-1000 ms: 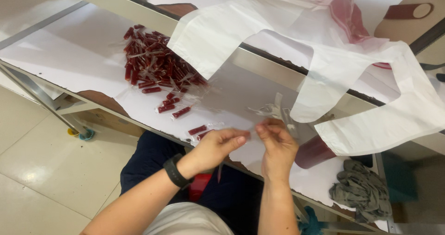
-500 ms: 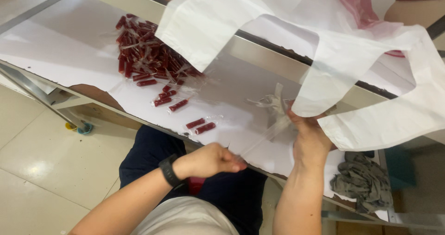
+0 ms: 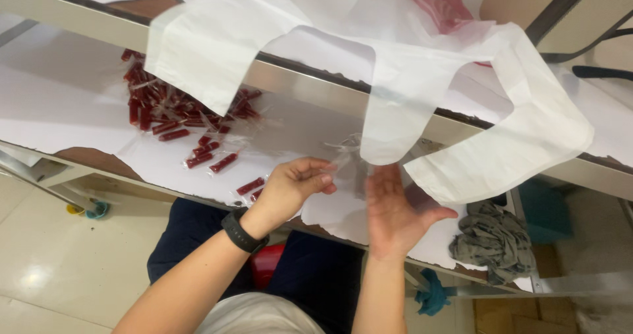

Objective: The person puts small red liquid tubes into a plastic bag by hand and later uses a squirt bottle to add liquid into a bag.

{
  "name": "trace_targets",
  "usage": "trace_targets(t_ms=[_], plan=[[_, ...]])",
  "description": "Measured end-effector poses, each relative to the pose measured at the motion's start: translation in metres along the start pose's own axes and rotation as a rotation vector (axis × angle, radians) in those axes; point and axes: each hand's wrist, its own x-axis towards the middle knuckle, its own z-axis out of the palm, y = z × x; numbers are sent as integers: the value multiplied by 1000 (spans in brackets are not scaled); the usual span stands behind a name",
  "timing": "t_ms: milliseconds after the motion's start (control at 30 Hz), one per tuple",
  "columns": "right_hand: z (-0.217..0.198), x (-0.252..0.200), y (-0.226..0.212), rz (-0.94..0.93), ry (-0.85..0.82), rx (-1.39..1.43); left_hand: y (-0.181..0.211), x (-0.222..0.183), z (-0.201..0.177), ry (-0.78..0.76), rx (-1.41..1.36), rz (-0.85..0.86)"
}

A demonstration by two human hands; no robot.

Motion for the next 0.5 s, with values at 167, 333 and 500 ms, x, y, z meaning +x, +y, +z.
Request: trace_targets(t_ms=[167, 333, 500], plan=[[-57, 24, -66, -324, 261, 367, -5, -13, 7, -29, 363, -13], [-68, 56, -89, -410, 276, 175, -2, -23, 5, -32, 351, -40], [-16, 23, -31, -341, 126, -122, 0, -34, -6, -23, 432, 4]])
